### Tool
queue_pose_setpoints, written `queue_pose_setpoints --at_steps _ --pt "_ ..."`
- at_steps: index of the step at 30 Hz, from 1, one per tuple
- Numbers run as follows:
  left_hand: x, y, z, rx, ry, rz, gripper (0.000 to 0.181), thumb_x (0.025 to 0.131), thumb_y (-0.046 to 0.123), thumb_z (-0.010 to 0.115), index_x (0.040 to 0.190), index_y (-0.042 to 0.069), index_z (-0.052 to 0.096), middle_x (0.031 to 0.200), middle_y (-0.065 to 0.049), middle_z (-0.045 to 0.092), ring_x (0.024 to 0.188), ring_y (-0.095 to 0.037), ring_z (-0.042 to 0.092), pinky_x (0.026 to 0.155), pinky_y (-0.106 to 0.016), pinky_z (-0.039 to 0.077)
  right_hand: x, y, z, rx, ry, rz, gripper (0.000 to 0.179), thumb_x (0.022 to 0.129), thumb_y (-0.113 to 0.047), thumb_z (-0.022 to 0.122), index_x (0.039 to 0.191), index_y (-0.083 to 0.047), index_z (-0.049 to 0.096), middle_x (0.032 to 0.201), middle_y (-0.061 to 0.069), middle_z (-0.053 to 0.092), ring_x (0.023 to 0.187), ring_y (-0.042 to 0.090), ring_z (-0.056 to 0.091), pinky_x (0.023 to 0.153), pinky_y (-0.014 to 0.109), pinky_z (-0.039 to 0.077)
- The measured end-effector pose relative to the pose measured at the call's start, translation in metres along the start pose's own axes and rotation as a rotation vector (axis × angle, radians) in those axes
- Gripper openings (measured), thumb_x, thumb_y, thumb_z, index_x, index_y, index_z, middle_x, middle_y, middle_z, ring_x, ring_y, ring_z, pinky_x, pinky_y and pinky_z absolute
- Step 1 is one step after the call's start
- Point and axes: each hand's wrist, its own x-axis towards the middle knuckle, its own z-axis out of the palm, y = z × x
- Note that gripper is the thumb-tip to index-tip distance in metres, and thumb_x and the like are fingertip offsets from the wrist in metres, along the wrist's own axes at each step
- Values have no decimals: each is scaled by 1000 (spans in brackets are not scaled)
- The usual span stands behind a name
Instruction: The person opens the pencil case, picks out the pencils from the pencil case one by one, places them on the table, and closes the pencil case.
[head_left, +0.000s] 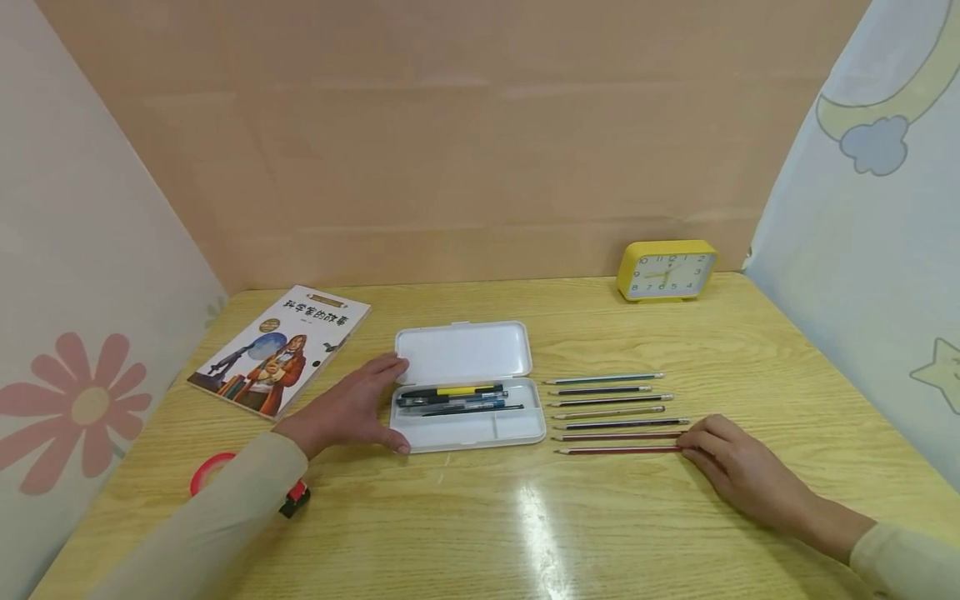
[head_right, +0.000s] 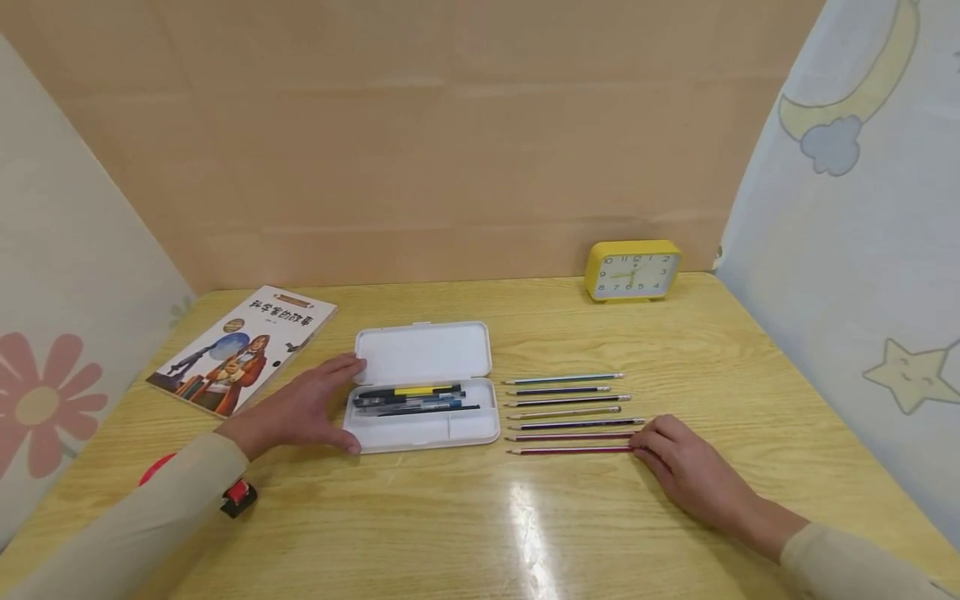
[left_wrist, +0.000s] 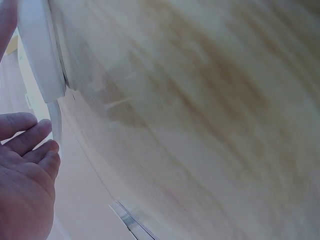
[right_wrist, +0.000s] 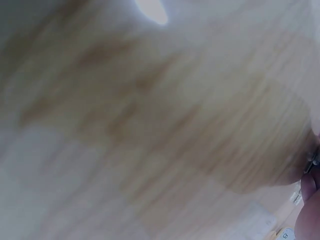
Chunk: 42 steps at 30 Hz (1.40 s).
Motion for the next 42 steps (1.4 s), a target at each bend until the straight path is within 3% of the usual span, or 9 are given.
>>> queue_pose_setpoints --at_steps 9,15,20,22,25,28,34,39,42 --pt "-2 2 -2 4 0 14 122 55 68 77 146 0 33 151 -17 27 137 -35 23 106 -51 27 7 0 -4 20 21 -33 40 102 -36 40 91 -11 68 93 -6 56 79 4 52 68 11 43" --pt "-6 0 -6 23 15 52 114 63 67 73 146 -1 32 151 -17 25 138 -35 22 106 -51 28 39 5 0 44 46 -76 39 102 -35 41 92 -8 67 93 -4 57 77 6 52 62 15 43" --pt "-8 -4 -13 -8 126 75 92 77 58 70 141 -1 40 145 -19 36 132 -36 33 104 -52 31 75 11 8 56 35 -61 4 90 -10 65 94 -8 66 90 -4 59 74 7 55 58 21 47" --pt "-5 -7 -14 -33 192 59 80 82 49 70 138 -2 46 140 -18 43 129 -36 38 102 -51 34 91 14 13 64 34 -39 19 80 3 71 95 -6 66 88 -3 61 73 8 57 57 24 49" --pt "0 -13 -15 -79 280 11 60 88 35 69 132 -3 52 133 -19 51 122 -36 47 98 -50 39 118 16 24 96 6 16 24 77 8 72 99 0 66 87 1 64 72 11 59 57 30 52" --pt "8 -19 -15 -154 318 -65 51 92 25 64 132 -4 52 130 -21 53 116 -37 52 94 -50 43 145 15 39 168 -71 116 20 86 2 66 106 5 66 90 8 67 74 17 62 61 35 54" --pt "29 -25 -13 -318 285 -212 50 99 23 52 139 -6 41 132 -21 52 114 -34 54 93 -48 44 185 3 68 318 -228 354 36 97 -9 54 126 13 51 110 24 63 93 32 63 78 44 53" --pt "40 -28 -11 -370 270 -283 47 101 22 46 139 -6 41 122 -19 60 108 -29 58 93 -45 44 207 -11 84 391 -256 470 42 100 -9 47 133 16 40 119 30 57 105 38 59 84 47 50" --pt "45 -28 -9 -468 277 -313 43 101 20 47 136 -4 47 115 -17 63 99 -24 63 86 -37 50 212 -16 89 438 -242 525 42 100 -8 46 134 16 40 118 30 57 100 35 61 80 44 52"
